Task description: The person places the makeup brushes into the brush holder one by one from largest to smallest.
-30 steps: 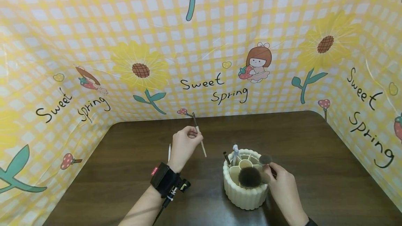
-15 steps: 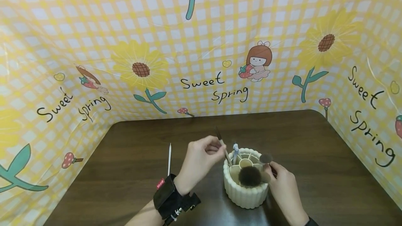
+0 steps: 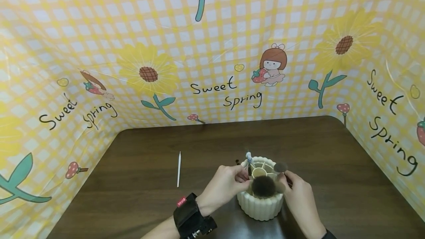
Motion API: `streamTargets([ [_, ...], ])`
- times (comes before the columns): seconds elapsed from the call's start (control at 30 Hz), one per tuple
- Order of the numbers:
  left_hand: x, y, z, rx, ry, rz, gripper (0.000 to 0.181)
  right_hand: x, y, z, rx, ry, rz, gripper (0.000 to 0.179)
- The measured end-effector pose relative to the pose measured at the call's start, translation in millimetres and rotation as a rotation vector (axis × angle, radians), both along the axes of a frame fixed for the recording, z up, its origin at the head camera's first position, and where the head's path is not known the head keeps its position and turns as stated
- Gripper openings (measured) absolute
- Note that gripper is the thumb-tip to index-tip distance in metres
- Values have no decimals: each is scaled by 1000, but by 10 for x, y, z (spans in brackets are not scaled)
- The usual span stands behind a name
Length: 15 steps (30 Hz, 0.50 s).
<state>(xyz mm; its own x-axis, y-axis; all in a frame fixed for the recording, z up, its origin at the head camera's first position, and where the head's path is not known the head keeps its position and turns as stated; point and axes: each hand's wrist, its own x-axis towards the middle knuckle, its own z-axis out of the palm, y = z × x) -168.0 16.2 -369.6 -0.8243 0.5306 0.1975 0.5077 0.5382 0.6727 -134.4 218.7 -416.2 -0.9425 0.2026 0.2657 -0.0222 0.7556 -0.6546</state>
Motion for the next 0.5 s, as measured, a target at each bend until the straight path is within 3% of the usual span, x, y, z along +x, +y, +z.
streamTargets([
  [0.2, 11, 22, -35, -85, 46, -21, 4, 5, -22, 6, 0, 24, -10, 24],
  [0.5, -19, 57, 0, -184, 80, -54, 8, -7, 1, 2, 1, 9, -2, 24],
])
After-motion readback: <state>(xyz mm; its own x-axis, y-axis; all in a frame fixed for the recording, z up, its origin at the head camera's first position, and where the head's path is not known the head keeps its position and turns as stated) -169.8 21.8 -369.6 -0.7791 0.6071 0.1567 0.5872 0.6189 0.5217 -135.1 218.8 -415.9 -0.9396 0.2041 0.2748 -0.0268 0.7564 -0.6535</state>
